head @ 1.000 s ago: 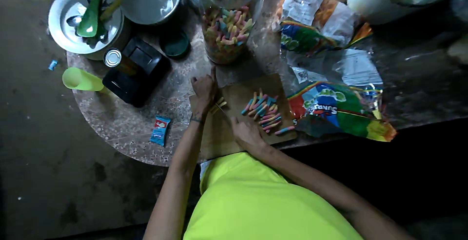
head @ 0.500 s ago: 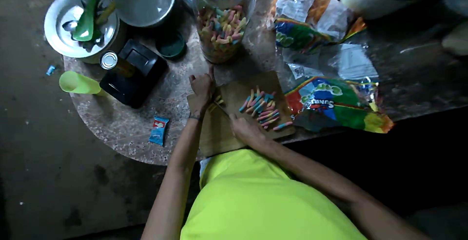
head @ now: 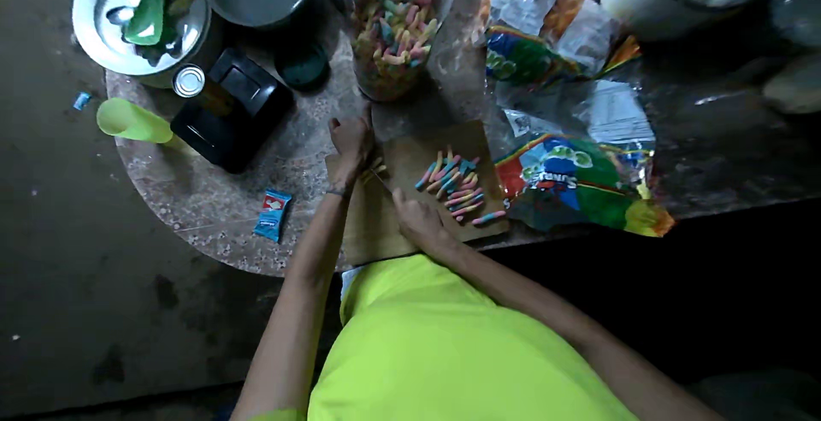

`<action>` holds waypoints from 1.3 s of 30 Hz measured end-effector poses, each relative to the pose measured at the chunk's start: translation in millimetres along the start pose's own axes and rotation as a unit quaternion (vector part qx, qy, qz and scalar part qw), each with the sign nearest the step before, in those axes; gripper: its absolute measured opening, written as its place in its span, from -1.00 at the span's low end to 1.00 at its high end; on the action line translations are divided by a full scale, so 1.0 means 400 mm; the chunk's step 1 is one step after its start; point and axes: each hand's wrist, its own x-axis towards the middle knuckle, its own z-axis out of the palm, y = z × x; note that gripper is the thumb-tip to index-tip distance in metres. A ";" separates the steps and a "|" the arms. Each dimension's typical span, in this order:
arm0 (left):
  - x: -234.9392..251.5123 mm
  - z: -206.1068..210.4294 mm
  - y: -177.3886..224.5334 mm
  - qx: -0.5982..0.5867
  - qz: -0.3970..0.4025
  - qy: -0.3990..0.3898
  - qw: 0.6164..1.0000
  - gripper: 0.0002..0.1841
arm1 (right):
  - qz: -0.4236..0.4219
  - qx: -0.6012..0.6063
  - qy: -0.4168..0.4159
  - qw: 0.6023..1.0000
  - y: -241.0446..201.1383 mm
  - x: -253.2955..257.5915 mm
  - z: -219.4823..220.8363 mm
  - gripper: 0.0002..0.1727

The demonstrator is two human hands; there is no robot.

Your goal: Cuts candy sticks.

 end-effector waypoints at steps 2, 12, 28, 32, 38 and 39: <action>-0.023 0.020 -0.024 -0.070 -0.011 0.081 0.994 -0.49 | -0.016 0.000 0.007 1.000 0.010 0.002 0.015 -0.52; -0.318 0.139 -0.139 -0.307 0.044 0.130 0.942 -0.52 | 0.001 -0.005 0.001 1.000 -0.004 -0.007 0.015 -0.51; -0.282 0.210 -0.141 -0.222 0.129 0.224 0.940 -0.73 | -0.048 0.040 0.026 0.998 0.038 0.003 0.021 -0.52; -0.292 0.211 -0.126 -0.234 0.137 0.245 0.931 -0.75 | -0.033 0.017 0.019 0.999 0.042 -0.025 0.005 -0.52; -0.293 0.220 -0.134 -0.227 0.135 0.236 0.935 -0.77 | -0.032 0.008 0.012 0.999 0.032 -0.011 0.018 -0.50; -0.294 0.221 -0.130 -0.227 0.132 0.239 0.935 -0.76 | -0.035 0.010 0.010 0.999 0.039 -0.014 0.009 -0.50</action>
